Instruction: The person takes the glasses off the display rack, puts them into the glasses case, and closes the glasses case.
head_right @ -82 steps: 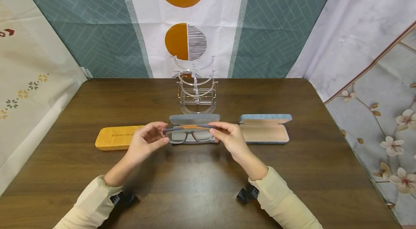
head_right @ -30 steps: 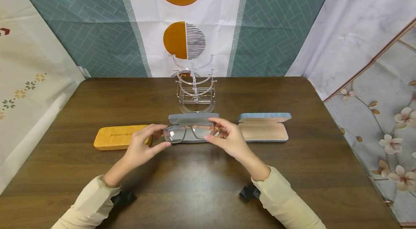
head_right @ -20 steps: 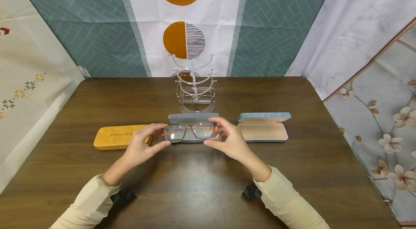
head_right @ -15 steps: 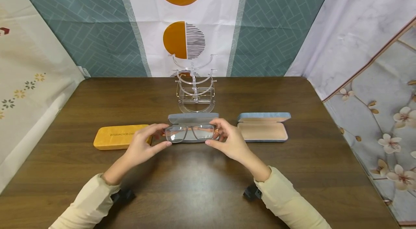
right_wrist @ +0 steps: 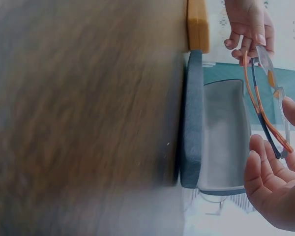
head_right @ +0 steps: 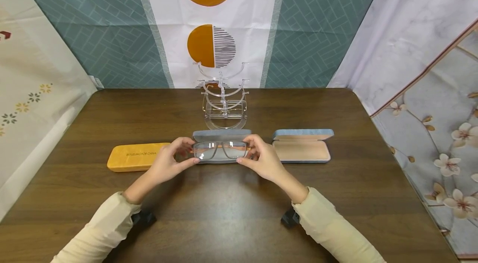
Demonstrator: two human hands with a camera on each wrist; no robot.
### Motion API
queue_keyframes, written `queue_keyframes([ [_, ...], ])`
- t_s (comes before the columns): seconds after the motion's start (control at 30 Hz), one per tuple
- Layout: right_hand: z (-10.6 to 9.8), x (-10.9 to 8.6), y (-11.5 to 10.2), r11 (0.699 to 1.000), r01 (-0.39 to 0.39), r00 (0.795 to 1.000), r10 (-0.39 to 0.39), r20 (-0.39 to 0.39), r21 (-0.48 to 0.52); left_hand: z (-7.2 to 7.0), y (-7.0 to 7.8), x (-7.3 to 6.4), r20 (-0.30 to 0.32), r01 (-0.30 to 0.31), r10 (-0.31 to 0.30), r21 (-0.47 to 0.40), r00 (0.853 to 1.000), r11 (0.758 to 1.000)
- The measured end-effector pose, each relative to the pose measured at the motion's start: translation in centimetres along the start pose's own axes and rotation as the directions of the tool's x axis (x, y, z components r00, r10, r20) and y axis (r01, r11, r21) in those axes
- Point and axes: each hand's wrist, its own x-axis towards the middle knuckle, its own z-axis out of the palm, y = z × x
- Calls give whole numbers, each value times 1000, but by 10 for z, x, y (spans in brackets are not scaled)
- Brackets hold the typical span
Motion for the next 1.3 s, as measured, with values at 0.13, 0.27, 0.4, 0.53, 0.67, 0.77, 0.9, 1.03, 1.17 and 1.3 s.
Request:
queue_keyframes([
  [0.13, -1, 4, 4, 1000, -9, 1000, 9, 10, -17, 0, -1, 3, 26, 37, -38, 43, 999, 998],
  [0.27, -3, 7, 7, 1000, -17, 1000, 17, 18, -25, 1, -2, 6, 52, 52, -56, 77, 997, 996],
  [0.4, -4, 9, 9, 998, -23, 999, 25, 27, -58, 1, -4, 9, 78, 64, -70, 79, 994, 995],
  [0.53, -3, 10, 11, 993, -59, 997, 63, 34, -105, 1, -6, 12, 92, 75, -81, 72, 992, 995],
  [0.67, -3, 11, 14, 987, -78, 996, 84, 36, -140, 1, -7, 14, 109, 97, -105, 70, 989, 993],
  [0.77, -2, 12, 17, 983, -84, 995, 90, 36, -161, 3, -9, 15, 130, 120, -129, 74, 983, 990],
  [0.9, -2, 14, 22, 978, -97, 993, 107, 40, -187, 5, -12, 16, 150, 145, -155, 76, 976, 986],
  [1.03, 0, 17, 25, 972, -123, 990, 135, 49, -202, 6, -15, 15, 161, 151, -164, 89, 973, 984],
  [1.17, 1, 19, 26, 969, -142, 986, 155, 53, -204, 6, -15, 16, 185, 177, -198, 123, 963, 977],
  [1.3, 3, 20, 28, 967, -142, 987, 155, 46, -210, 6, -17, 16, 199, 198, -226, 155, 953, 968],
])
